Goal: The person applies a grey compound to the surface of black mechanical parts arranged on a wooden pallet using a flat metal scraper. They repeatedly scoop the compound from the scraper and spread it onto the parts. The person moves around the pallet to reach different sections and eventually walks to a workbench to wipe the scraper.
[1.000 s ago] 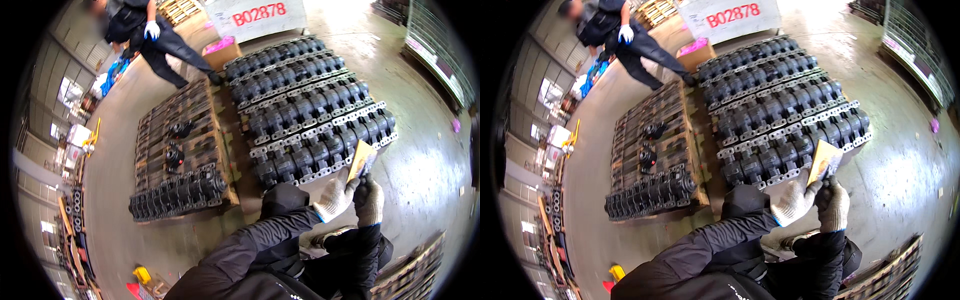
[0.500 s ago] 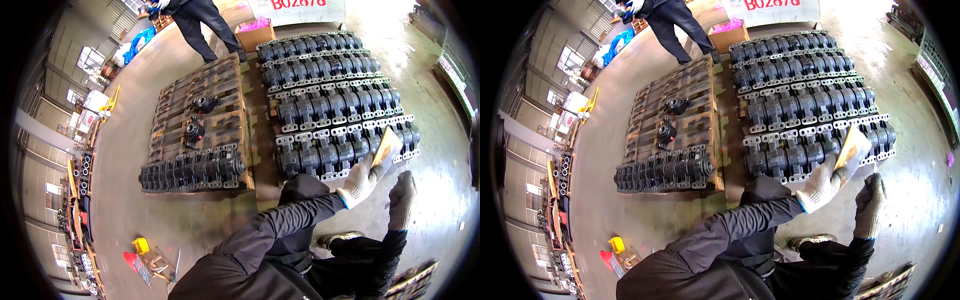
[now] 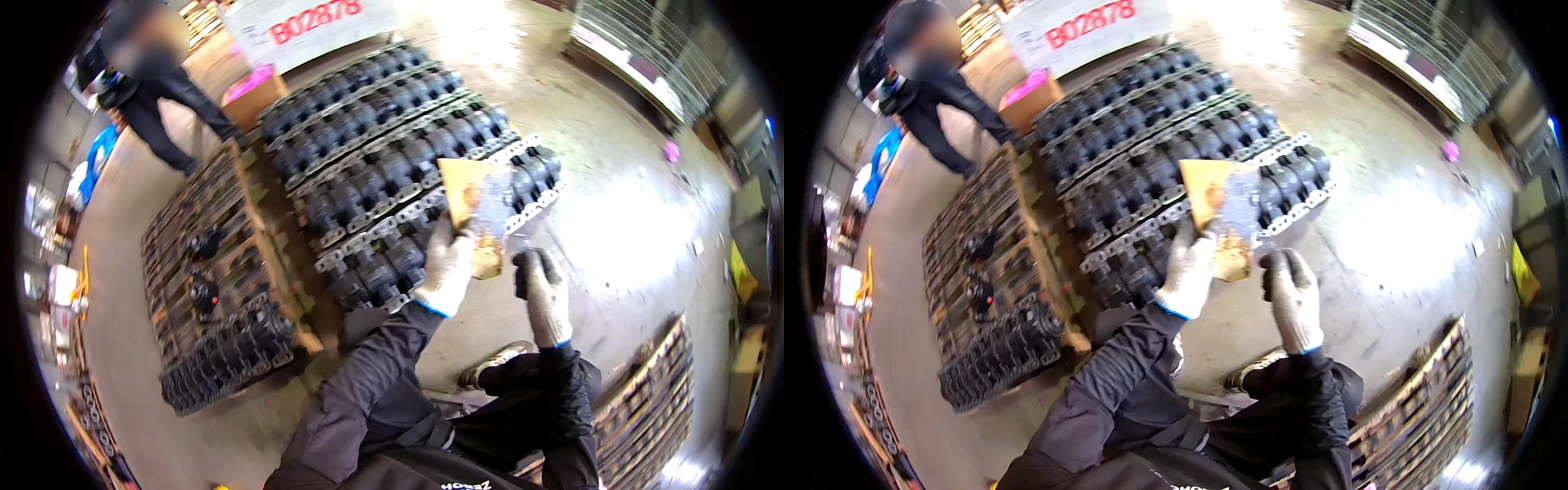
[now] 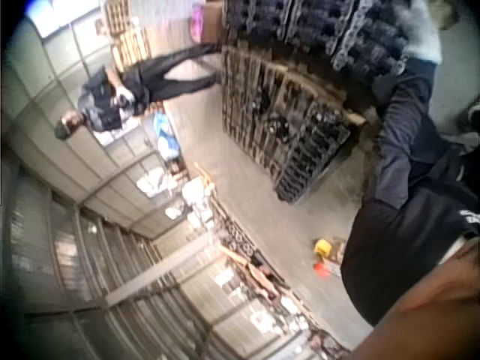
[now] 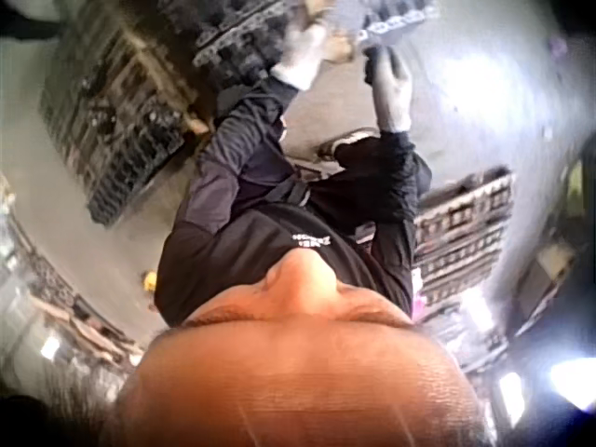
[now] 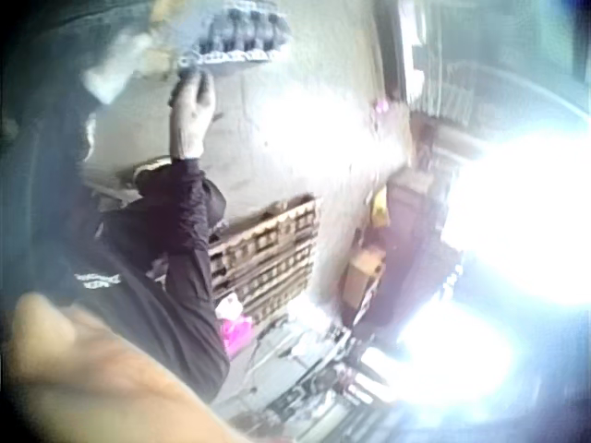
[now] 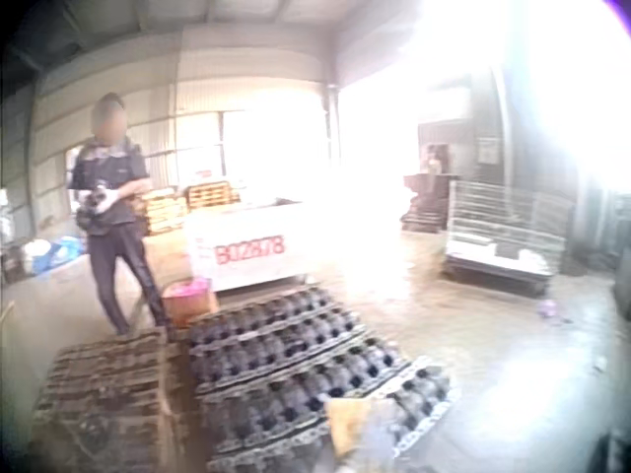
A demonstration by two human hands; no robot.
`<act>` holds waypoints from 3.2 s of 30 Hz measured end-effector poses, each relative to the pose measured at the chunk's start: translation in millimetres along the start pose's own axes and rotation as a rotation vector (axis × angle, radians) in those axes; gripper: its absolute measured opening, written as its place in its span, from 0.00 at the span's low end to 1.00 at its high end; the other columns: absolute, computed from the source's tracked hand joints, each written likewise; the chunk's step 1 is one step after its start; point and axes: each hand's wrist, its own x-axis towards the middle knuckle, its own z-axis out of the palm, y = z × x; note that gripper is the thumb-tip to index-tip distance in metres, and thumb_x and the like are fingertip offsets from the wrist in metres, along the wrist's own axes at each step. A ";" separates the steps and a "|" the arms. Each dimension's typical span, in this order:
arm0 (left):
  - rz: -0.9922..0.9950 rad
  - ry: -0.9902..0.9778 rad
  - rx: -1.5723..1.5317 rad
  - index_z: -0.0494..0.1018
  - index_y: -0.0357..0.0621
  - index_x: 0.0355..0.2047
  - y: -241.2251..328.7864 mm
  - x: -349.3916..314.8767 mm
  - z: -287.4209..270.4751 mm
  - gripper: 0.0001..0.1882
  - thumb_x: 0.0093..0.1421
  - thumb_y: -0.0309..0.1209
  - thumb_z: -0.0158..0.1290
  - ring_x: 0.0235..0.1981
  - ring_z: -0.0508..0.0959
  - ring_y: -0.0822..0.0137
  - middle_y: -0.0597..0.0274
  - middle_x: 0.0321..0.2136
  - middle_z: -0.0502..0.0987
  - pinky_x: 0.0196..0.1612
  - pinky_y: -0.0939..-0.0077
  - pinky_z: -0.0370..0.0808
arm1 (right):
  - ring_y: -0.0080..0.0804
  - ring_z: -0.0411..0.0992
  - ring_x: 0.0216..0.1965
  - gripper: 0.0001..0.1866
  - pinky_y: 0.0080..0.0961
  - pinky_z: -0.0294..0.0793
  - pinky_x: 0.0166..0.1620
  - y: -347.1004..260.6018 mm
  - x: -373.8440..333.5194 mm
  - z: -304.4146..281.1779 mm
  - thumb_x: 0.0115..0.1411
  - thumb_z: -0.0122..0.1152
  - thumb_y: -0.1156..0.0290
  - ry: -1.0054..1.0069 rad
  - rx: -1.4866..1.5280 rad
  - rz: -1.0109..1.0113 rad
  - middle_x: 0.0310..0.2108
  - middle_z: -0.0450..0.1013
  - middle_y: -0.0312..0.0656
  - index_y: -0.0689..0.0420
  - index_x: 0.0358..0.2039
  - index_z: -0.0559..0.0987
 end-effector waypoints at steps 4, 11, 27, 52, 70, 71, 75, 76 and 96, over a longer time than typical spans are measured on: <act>-0.045 -0.004 -0.056 0.66 0.40 0.57 -0.3 -8.7 -1.3 0.16 0.70 0.28 0.48 0.41 0.72 0.74 0.65 0.43 0.73 0.46 0.75 0.73 | 0.17 0.64 0.24 0.13 0.19 0.66 0.28 0.4 -3.8 2.6 0.71 0.52 0.62 -0.021 -0.017 0.021 0.23 0.69 0.31 0.59 0.43 0.78; -0.116 0.072 -0.073 0.64 0.45 0.61 2.0 -15.8 -14.4 0.22 0.70 0.34 0.51 0.48 0.77 0.64 0.59 0.50 0.73 0.48 0.63 0.78 | 0.19 0.65 0.26 0.13 0.20 0.67 0.31 -0.2 -11.6 8.5 0.72 0.51 0.63 -0.078 -0.038 0.022 0.26 0.69 0.33 0.60 0.44 0.75; -0.143 0.057 -0.204 0.58 0.45 0.66 -1.2 -10.8 -19.6 0.26 0.71 0.36 0.50 0.51 0.77 0.58 0.55 0.56 0.71 0.53 0.59 0.77 | 0.18 0.65 0.28 0.15 0.21 0.69 0.33 1.7 -12.2 7.8 0.70 0.53 0.63 -0.173 0.021 0.071 0.26 0.69 0.31 0.63 0.46 0.77; 0.249 -0.023 0.351 0.68 0.32 0.55 -10.7 -27.6 -12.4 0.19 0.69 0.31 0.53 0.47 0.74 0.66 0.56 0.49 0.75 0.53 0.68 0.72 | 0.20 0.70 0.30 0.19 0.26 0.70 0.35 7.9 -3.1 16.8 0.68 0.52 0.63 -0.059 0.106 0.278 0.26 0.75 0.40 0.68 0.39 0.80; 0.244 -0.025 0.410 0.69 0.33 0.51 -17.5 -27.9 -18.2 0.16 0.67 0.29 0.56 0.41 0.74 0.70 0.59 0.42 0.76 0.47 0.73 0.73 | 0.22 0.70 0.32 0.18 0.25 0.72 0.39 6.6 -1.9 20.0 0.68 0.53 0.64 -0.040 0.139 0.172 0.31 0.78 0.38 0.69 0.40 0.80; 0.242 -0.026 0.421 0.69 0.32 0.51 -18.2 -28.6 -17.2 0.16 0.67 0.29 0.56 0.41 0.74 0.70 0.59 0.42 0.76 0.47 0.73 0.74 | 0.22 0.70 0.32 0.18 0.24 0.72 0.38 10.0 -1.1 19.5 0.68 0.53 0.63 -0.041 0.140 0.168 0.31 0.77 0.38 0.68 0.40 0.80; 0.250 -0.020 0.434 0.69 0.32 0.50 -13.1 -30.0 -9.1 0.16 0.67 0.29 0.56 0.41 0.74 0.70 0.58 0.42 0.77 0.46 0.72 0.74 | 0.21 0.69 0.30 0.18 0.24 0.71 0.37 0.7 -2.1 16.9 0.67 0.53 0.63 -0.041 0.190 0.247 0.29 0.76 0.37 0.67 0.39 0.81; 0.250 -0.021 0.442 0.69 0.32 0.50 -13.6 -29.8 -9.6 0.16 0.67 0.29 0.56 0.41 0.74 0.70 0.58 0.42 0.77 0.47 0.72 0.74 | 0.21 0.68 0.31 0.18 0.24 0.71 0.38 1.5 -1.6 15.8 0.67 0.53 0.63 -0.049 0.201 0.279 0.29 0.76 0.38 0.67 0.39 0.81; 0.207 -0.067 0.484 0.68 0.31 0.53 -6.3 -28.0 -13.1 0.18 0.65 0.25 0.57 0.43 0.76 0.69 0.56 0.45 0.77 0.49 0.73 0.74 | 0.26 0.74 0.33 0.18 0.29 0.74 0.41 27.2 5.8 19.1 0.67 0.53 0.65 0.011 -0.002 0.094 0.31 0.80 0.44 0.69 0.42 0.80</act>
